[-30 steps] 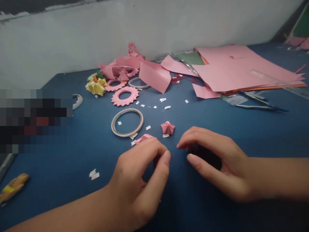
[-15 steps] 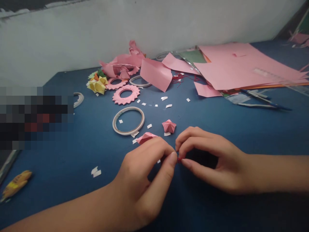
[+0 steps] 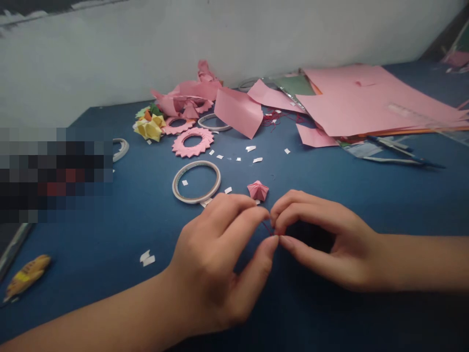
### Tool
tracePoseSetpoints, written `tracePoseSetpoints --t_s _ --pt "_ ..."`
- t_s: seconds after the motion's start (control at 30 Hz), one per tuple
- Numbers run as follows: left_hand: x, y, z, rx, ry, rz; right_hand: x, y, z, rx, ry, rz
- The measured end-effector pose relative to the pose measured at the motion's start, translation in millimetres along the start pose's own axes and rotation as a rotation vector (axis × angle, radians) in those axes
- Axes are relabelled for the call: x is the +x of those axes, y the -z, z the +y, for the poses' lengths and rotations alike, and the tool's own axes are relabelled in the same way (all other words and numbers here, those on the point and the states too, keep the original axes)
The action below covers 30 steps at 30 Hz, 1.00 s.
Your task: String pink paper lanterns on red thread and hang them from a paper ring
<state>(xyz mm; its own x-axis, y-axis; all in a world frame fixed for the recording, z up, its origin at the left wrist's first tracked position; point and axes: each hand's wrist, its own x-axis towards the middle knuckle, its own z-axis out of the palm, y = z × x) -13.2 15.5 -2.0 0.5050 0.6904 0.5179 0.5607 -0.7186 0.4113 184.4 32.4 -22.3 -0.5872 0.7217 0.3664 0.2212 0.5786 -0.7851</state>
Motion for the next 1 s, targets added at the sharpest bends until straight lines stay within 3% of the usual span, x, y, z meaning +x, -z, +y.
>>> tracePoseSetpoints --t_s 0.37,0.83,1.0 --pt "2.3 -5.0 -1.5 -0.101 -0.089 -0.110 -2.6 2.8 -1.2 -0.015 -0.033 -0.005" --pt "6.6 -0.2 0.9 -0.066 0.003 0.007 -0.9 0.4 -0.3 -0.043 -0.040 0.029" --pt "5.1 -0.6 0.7 -0.067 0.000 -0.006 -0.7 2.8 -2.1 -0.006 -0.070 -0.001"
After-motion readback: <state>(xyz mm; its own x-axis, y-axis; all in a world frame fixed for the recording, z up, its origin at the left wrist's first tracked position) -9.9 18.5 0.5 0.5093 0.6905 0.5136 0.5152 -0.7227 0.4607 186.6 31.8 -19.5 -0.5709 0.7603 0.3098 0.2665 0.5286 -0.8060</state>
